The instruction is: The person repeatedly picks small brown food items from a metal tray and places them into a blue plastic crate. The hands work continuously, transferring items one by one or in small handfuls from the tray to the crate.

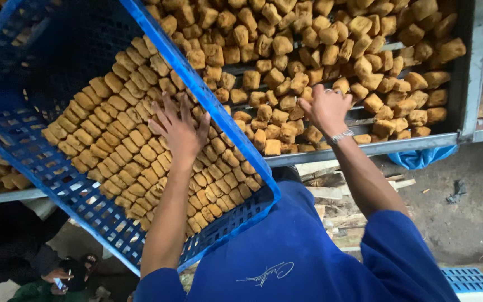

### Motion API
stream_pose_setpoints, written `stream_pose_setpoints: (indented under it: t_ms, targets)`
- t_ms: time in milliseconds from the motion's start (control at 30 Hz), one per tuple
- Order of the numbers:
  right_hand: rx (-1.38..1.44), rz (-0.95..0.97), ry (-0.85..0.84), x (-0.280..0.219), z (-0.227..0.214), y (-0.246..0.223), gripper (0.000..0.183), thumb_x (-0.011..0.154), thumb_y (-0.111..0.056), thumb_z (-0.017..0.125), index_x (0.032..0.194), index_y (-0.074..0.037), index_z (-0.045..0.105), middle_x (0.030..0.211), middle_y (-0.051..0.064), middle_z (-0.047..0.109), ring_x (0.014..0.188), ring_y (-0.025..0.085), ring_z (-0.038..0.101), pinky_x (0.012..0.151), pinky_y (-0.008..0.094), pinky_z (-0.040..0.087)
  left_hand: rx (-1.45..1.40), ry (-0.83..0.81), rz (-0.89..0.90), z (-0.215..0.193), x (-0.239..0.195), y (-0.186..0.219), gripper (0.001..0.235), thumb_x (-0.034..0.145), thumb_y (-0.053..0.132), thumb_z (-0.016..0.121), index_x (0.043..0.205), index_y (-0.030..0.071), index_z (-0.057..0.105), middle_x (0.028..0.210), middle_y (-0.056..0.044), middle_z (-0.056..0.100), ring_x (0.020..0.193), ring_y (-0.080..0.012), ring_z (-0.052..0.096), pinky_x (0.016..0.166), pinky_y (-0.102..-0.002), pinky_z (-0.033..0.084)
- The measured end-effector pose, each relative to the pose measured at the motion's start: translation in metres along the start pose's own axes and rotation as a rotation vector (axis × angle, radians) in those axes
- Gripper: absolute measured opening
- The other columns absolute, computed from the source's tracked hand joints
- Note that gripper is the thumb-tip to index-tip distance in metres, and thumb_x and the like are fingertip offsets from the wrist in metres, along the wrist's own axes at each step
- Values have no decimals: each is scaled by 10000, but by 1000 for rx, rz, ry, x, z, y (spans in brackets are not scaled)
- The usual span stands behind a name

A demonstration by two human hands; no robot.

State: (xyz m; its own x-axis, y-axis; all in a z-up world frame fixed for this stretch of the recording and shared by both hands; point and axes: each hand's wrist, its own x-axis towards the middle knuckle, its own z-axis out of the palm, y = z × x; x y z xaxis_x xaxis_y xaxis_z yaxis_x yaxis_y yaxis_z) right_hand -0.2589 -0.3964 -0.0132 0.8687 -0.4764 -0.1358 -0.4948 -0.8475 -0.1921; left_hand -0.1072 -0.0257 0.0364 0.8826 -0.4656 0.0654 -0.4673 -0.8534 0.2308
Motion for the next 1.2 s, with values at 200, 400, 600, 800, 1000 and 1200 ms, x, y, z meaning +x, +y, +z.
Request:
stream_pose_setpoints:
  t_ms: [200,400,600,800,1000,1200]
  targets:
    - [226,16,83,-10,-7,-20,362,847,-331,744,1051,-62,614,879,151,685,805,362,649,676,521,491,-4,63,19,-1,5,2,720,1019,559,684,1540,93,511,1662,-272,212,1514,-559,106,1118,-824,111]
    - [243,-51,133,-18,31,-70,433,879,-245,810,1156,-42,546,1025,242,607,837,419,630,658,532,518,-36,104,9,-1,0,7,738,1005,561,679,1529,67,517,1650,-280,228,1506,-569,129,1118,-822,122]
    - [303,-53,134,-10,16,-74,515,770,-140,787,1196,-11,528,1104,295,570,847,479,606,668,548,517,4,132,47,-2,0,7,743,1029,576,673,1534,55,512,1657,-275,228,1518,-560,146,1101,-844,126]
    - [405,-657,150,59,18,-109,390,876,-46,730,1227,-53,558,1189,222,588,1070,462,600,892,530,528,-48,65,-40,-2,-3,6,736,969,584,666,1509,104,526,1647,-253,248,1507,-547,166,1103,-840,113]
    - [53,-740,-25,101,46,-124,516,768,-27,684,1274,-64,589,1176,250,595,825,360,659,982,607,486,-27,80,-38,0,4,6,781,945,615,673,1518,112,502,1642,-227,257,1508,-541,153,1116,-828,93]
    - [541,-432,401,127,-3,-83,470,929,-104,826,1299,-126,538,1274,129,580,1131,309,657,969,403,606,-48,32,-56,-2,9,5,754,964,632,655,1491,109,519,1652,-239,247,1520,-540,125,1114,-830,67]
